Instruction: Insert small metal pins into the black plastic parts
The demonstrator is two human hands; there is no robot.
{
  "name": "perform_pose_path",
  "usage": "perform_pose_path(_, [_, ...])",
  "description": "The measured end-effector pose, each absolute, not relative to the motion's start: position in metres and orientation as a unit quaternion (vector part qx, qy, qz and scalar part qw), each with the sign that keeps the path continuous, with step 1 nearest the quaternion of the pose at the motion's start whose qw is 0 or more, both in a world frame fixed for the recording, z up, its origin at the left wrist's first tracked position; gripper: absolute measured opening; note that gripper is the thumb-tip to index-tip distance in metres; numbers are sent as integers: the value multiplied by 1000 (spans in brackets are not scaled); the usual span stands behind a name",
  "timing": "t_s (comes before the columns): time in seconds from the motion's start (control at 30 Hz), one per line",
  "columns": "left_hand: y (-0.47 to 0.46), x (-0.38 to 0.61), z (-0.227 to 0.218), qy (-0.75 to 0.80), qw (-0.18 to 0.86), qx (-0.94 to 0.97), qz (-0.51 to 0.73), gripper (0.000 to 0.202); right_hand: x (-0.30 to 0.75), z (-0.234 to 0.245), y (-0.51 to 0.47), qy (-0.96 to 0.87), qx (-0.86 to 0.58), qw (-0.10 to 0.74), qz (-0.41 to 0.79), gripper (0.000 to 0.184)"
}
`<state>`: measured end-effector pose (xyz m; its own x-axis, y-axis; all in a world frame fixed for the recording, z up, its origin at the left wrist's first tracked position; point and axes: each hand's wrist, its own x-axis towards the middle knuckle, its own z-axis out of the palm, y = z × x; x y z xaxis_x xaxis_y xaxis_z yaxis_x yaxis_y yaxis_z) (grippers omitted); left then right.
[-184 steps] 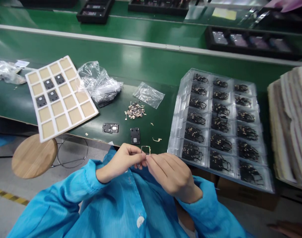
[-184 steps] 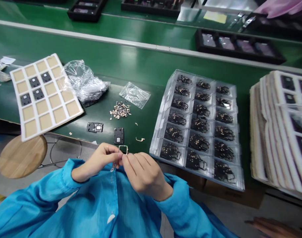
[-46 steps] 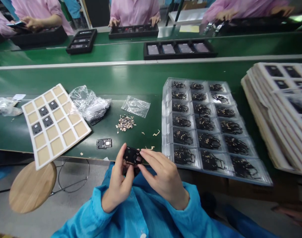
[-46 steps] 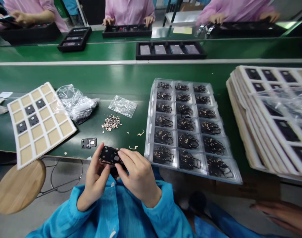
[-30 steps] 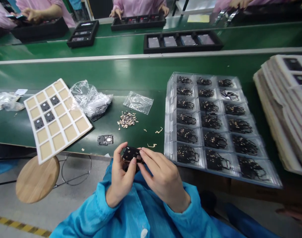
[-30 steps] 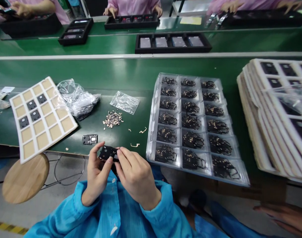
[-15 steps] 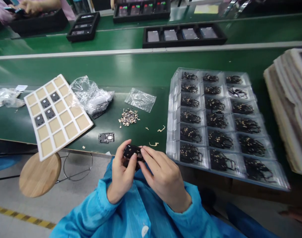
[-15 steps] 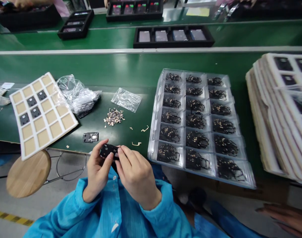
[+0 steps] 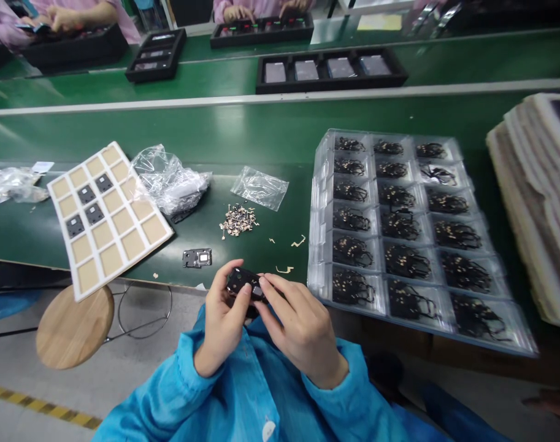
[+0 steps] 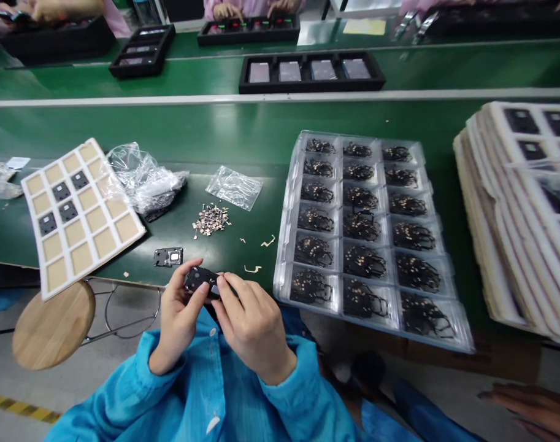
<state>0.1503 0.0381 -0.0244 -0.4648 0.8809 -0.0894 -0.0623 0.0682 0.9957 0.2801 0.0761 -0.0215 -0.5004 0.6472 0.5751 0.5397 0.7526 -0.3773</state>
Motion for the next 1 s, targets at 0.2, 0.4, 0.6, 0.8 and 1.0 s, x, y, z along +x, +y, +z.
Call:
perform_pose_path(0.2, [36,150,-26,608,407,319,603,31,281,-25,75,-862,-338,370,82,22])
perform_pose_path(0.4, [34,151,-29,610,412,306,604,33,282,-30,77,-866,-327,373,55,23])
perform_pose_path(0.6, [35,151,-29,608,425,283,608,38,280,-49,83,-837,-299,439,132,23])
perform_pose_path(0.8, [33,149,-27,609,439,286,596,42,273,-57,83,-619,-343,442,551,12])
perform_pose_path(1.0, [29,149,-26,599,434,320,591,37,268,-53,87,-501,-362,416,667,24])
